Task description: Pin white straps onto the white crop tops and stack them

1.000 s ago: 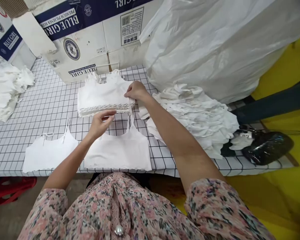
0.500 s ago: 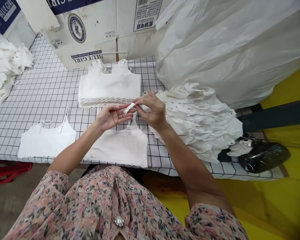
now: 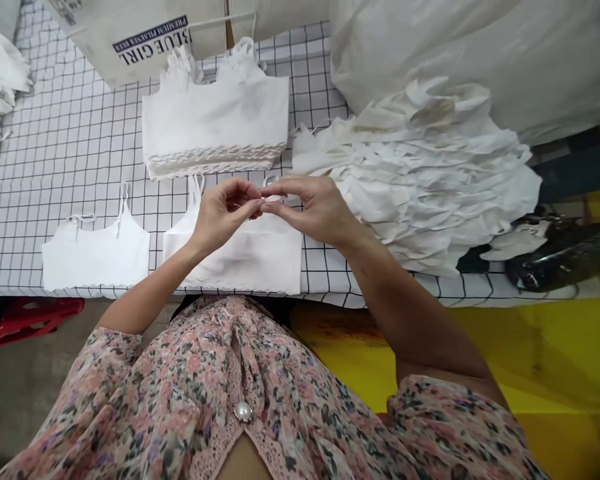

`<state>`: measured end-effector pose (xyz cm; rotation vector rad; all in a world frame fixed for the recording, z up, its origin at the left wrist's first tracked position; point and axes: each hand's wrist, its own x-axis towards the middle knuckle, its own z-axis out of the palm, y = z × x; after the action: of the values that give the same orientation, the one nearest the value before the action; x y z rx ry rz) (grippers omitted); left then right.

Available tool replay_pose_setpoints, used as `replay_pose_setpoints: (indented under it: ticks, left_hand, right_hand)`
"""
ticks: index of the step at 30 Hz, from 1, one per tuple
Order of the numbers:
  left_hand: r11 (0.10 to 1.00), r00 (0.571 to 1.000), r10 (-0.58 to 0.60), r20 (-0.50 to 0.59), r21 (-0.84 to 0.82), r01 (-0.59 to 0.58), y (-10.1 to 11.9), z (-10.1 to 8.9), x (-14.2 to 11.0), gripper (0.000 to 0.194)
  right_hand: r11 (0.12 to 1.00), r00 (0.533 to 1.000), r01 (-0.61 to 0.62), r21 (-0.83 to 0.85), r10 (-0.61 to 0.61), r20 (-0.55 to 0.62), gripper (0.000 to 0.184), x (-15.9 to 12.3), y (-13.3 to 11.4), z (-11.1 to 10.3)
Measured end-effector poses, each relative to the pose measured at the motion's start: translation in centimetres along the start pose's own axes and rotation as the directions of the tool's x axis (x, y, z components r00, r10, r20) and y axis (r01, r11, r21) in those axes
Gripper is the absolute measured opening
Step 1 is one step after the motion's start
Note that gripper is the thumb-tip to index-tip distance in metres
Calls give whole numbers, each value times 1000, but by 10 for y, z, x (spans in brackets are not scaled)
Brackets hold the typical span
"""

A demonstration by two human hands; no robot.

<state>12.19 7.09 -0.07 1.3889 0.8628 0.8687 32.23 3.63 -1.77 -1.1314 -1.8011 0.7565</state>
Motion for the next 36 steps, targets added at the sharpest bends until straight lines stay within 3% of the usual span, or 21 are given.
replay_pose_setpoints:
  ticks: [3, 7, 9, 14, 18, 22, 25, 27, 30, 36]
  left_hand:
    - [993, 998, 63, 17, 95, -64, -8, 2, -7, 9]
    - [916, 978, 209, 31, 345, -206, -29, 0, -31, 17]
    - [918, 977, 208, 42, 337, -210, -38, 3, -46, 18]
    - [986, 997, 75, 6, 146, -75, -48, 20, -67, 15]
    - [970, 992, 122, 21, 210, -124, -49, 17, -65, 15]
    - [814, 972, 215, 96, 533, -233, -58, -4, -58, 14]
    - [622, 976, 164, 141, 754, -213, -69, -17, -54, 22]
    - [544, 981, 108, 162, 816, -194, -74, -20, -53, 27]
    - [518, 985, 57, 163, 839, -169, -76, -18, -53, 24]
    - [573, 992, -10, 125, 814, -97, -71, -16, -50, 20]
  right_hand:
    - [990, 998, 26, -141, -34, -52, 17, -3, -3, -2]
    - [974, 995, -4, -228, -19, -96, 14, -19, -2, -1]
    - [984, 996, 4, -178, -20, -90, 12, -28, -1, 5]
    - [993, 983, 106, -52, -112, -148, 7, -49, 0, 26]
    - [997, 985, 64, -49, -71, -159, 7, -56, 1, 31]
    - [995, 984, -67, -71, 55, -168, 9, -54, 4, 29]
    - [989, 990, -91, -115, 78, -118, 16, -49, 10, 30]
    - [987, 993, -86, -135, 74, -92, 17, -47, 14, 32]
    - [985, 994, -79, -151, 65, -91, 15, -46, 19, 36]
    - [980, 994, -111, -165, 106, -36, 16, -45, 25, 39]
